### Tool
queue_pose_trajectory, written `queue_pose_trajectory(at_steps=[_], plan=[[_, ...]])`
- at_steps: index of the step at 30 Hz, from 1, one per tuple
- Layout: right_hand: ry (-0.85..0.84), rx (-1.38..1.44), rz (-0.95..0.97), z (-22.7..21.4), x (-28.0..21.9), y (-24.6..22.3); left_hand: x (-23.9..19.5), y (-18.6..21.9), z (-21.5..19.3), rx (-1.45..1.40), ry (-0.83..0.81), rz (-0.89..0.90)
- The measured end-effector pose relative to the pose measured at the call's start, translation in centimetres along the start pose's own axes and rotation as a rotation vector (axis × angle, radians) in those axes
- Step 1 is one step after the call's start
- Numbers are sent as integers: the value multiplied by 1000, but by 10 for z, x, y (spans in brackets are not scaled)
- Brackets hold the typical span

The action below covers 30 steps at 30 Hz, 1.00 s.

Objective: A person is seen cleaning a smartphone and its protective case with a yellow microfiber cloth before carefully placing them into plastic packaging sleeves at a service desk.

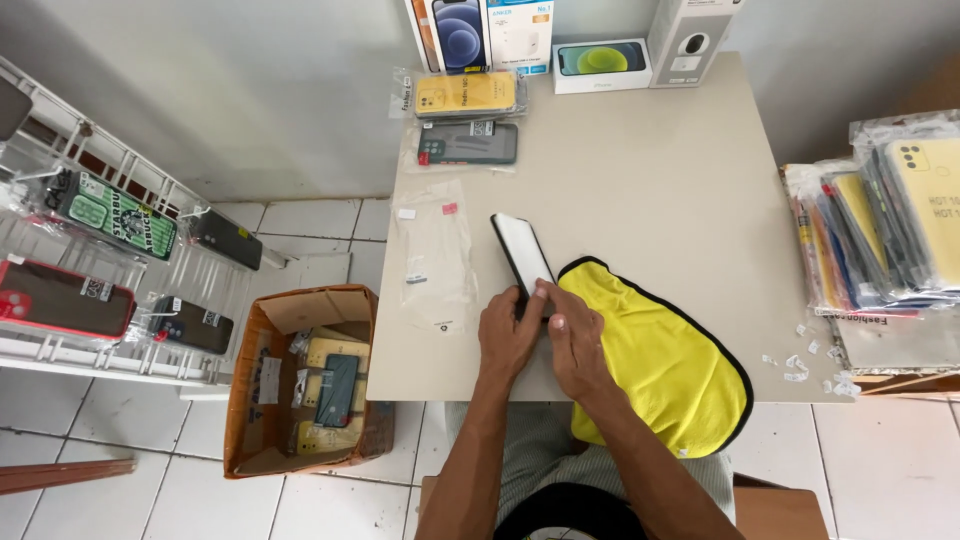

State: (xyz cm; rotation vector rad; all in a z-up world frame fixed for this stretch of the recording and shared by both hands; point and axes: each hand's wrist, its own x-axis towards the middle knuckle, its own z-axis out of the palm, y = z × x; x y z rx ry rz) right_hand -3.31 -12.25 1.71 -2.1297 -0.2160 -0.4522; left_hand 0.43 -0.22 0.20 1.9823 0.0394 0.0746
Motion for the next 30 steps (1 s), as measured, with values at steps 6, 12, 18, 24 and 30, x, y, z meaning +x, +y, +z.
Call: queue_pose_trajectory(at_steps=[6, 12, 18, 24, 30], plan=[[38, -460, -57, -16, 0, 43, 6, 18, -21, -50, -165, -181], [-34, -680, 90, -37, 3, 91, 2, 24, -19, 135, -199, -79], [18, -600, 112, -39, 1, 95, 4, 43, -8, 565, -116, 70], [29, -589, 106, -41, 1, 85, 24, 46, 22, 591, -203, 278], [49, -603, 105, -41, 1, 89, 34, 48, 37, 741, -356, 271]])
